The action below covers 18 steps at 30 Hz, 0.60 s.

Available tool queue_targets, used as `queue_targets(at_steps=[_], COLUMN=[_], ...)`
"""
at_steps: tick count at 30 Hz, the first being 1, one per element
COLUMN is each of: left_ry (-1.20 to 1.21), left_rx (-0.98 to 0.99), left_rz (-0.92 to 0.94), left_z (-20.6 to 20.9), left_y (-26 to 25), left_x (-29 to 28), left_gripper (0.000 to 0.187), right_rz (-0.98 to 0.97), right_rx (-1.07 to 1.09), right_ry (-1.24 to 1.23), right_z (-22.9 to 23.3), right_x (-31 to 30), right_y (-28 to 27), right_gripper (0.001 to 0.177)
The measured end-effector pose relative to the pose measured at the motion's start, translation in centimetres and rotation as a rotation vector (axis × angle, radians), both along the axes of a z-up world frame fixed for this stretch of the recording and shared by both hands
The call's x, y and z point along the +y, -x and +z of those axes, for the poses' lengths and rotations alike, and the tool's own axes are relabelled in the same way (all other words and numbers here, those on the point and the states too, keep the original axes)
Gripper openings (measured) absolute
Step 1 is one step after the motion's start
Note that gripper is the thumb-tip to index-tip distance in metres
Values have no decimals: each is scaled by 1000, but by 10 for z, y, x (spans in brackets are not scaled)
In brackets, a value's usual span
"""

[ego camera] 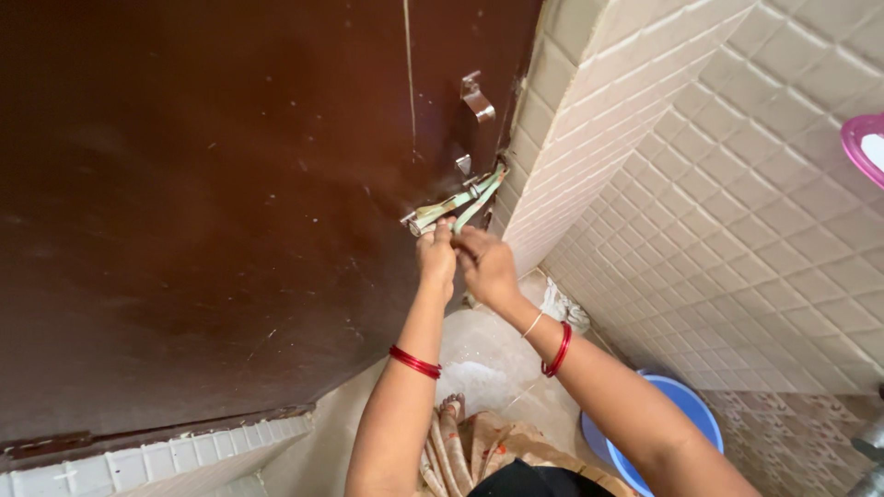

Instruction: The person secures a door latch with a cloth, then pours blue toilet cleaner into the bowl and around the rim. They scrub the toilet seat and lid with a long-handled brush, rinsing the brush under a tap before continuing to scrub the seat and lid surfaces.

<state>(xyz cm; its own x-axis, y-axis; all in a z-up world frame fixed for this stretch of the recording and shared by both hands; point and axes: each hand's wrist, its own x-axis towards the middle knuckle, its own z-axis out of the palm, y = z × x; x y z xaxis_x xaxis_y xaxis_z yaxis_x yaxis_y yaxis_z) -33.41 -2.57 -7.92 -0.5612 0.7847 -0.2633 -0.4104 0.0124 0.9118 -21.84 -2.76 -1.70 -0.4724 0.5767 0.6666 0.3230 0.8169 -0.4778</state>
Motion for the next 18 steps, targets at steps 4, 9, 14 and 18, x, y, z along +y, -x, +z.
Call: queue_targets(at_steps=[4,9,14,18], left_ry=[-32,119,20,-65], left_rx=[-87,85,66,-47], left_rz=[-86,-140,-246,-291], left_z=[7,14,15,14], left_y=[8,14,23,24], left_x=[-4,-10,-18,-21], left_gripper=[36,38,32,22], right_rz=[60,187,-43,196], right_rx=[-179,10,173,210], right_ry=[323,198,754,1112], right_z=[11,19,-7,-31], right_x=[-15,-18,4,23], right_y=[-10,-16,-12,-15], right_gripper=[15,9,26,17])
